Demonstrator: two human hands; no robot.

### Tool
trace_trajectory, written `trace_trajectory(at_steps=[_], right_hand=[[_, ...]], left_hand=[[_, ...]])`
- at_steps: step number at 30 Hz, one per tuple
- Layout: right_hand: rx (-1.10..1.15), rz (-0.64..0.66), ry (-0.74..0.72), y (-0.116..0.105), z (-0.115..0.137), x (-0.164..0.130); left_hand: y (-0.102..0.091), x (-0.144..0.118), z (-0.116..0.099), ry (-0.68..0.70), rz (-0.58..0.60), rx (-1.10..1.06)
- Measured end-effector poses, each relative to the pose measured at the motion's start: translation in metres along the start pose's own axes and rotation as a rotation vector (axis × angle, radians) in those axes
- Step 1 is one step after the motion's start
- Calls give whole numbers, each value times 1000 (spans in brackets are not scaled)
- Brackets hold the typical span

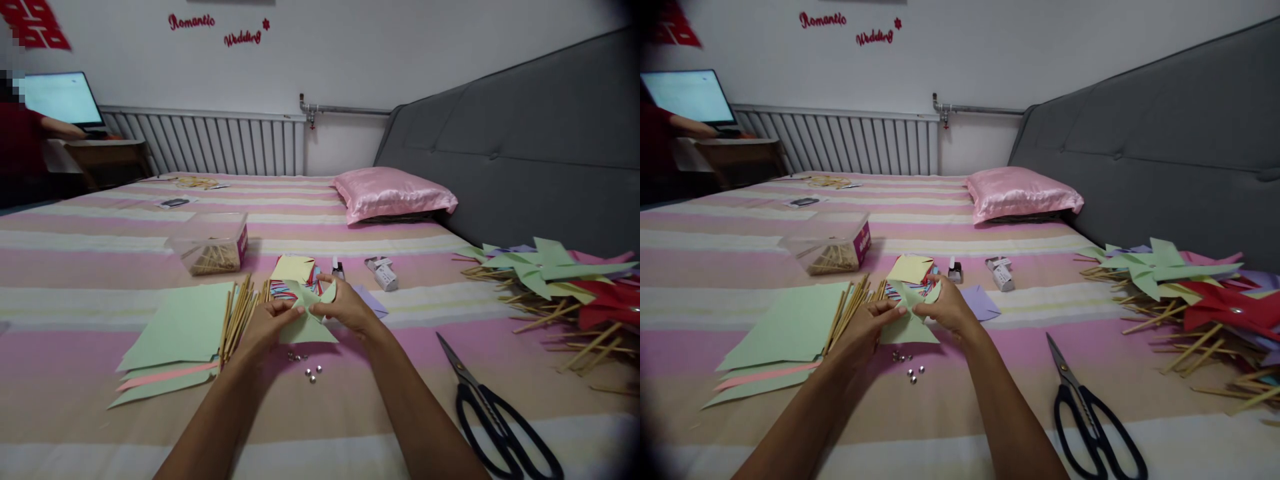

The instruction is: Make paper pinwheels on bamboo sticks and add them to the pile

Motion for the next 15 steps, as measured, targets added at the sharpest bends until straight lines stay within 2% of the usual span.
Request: trace_trajectory(at_steps=[4,10,15], right_hand=[[-13,55,-52,3,-3,4],[-48,64,-74,5,-11,9],[45,1,-107,4,-7,10]], left_hand=[[-1,1,2,-10,-19,33],[-4,2,4,-35,-43,29],[-11,4,5,-13,-120,-29]])
Point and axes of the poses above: each hand's wrist, its own x-axis towards the middle knuckle, its own y-axis out of the palm, z = x × y, the point moved 6 cm from there along x, towards the middle knuckle, and after that the axes turned 7 degrees about z, right-handed, at the moved point
